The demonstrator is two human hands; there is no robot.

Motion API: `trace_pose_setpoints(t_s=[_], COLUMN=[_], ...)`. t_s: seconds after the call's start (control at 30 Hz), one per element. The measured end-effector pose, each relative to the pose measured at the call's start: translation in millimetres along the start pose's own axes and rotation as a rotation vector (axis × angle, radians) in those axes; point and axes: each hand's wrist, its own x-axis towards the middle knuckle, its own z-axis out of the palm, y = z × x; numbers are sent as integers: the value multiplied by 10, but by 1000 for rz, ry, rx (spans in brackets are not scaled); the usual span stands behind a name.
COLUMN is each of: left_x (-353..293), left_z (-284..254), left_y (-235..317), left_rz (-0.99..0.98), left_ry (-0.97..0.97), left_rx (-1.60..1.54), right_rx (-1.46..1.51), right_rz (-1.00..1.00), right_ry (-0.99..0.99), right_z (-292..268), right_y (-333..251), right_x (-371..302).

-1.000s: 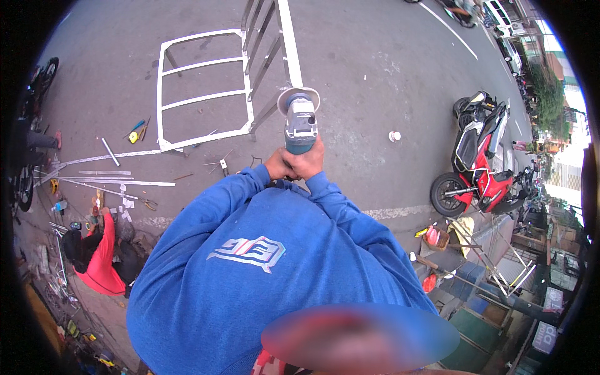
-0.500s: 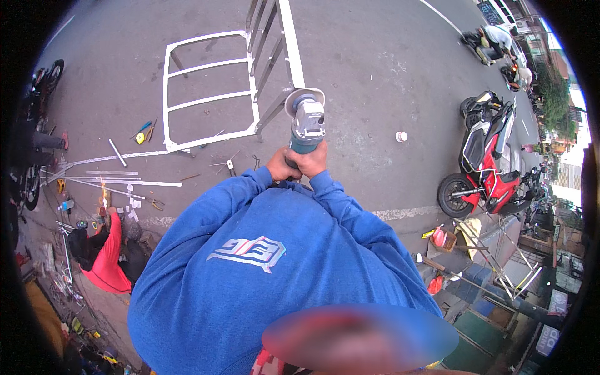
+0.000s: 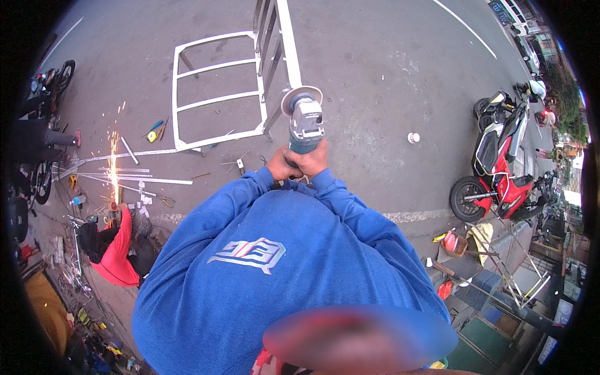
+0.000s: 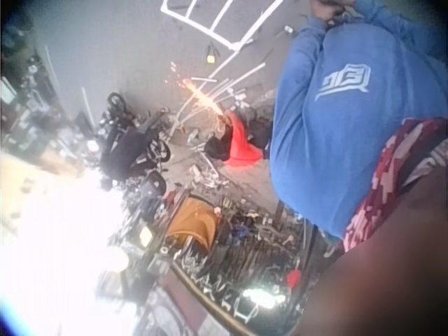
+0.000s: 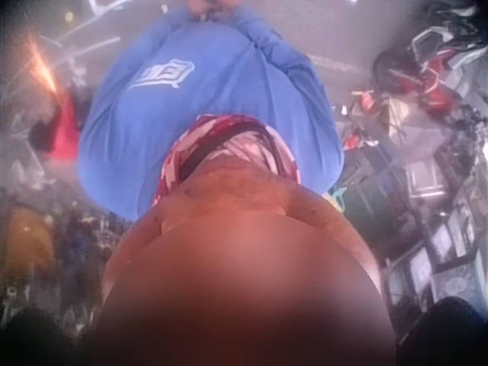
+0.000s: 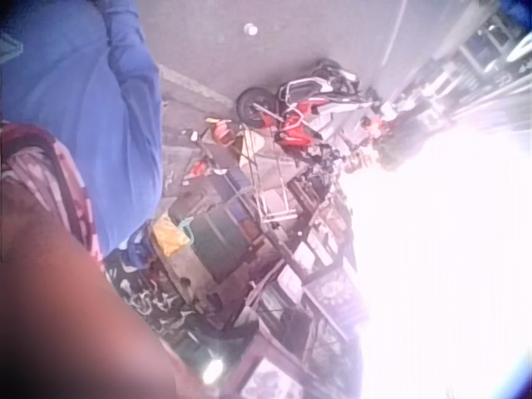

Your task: The person uses an angle grinder to smooth the edges of a white metal frame on the ground. They reposition the frame and continue grinding different sections while another person works nearby.

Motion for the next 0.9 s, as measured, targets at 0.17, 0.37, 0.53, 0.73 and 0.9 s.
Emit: trace_pose_setpoints(t_s=[0.17,0.37,0.53,0.73,0.9], left_x=[2,41,19,43,18], left_z=[44,4,28,-46,-38], left_y=[2,-11,12,-6,-61], left_rz=[76,19,114,-5,62], left_ry=[40,-4,42,-40,-35], left_rx=[-24,74,20,37,-4], right_rx=[64,43,102,73,123], right_rz=[-99,-3,-156,-32,-57], right_ry=[-37,-55,85,-39,48], right_z=[-30,-51,16,-27,23], right_y=[15,5,25,26,40], right_x=[20,27,29,34,-22])
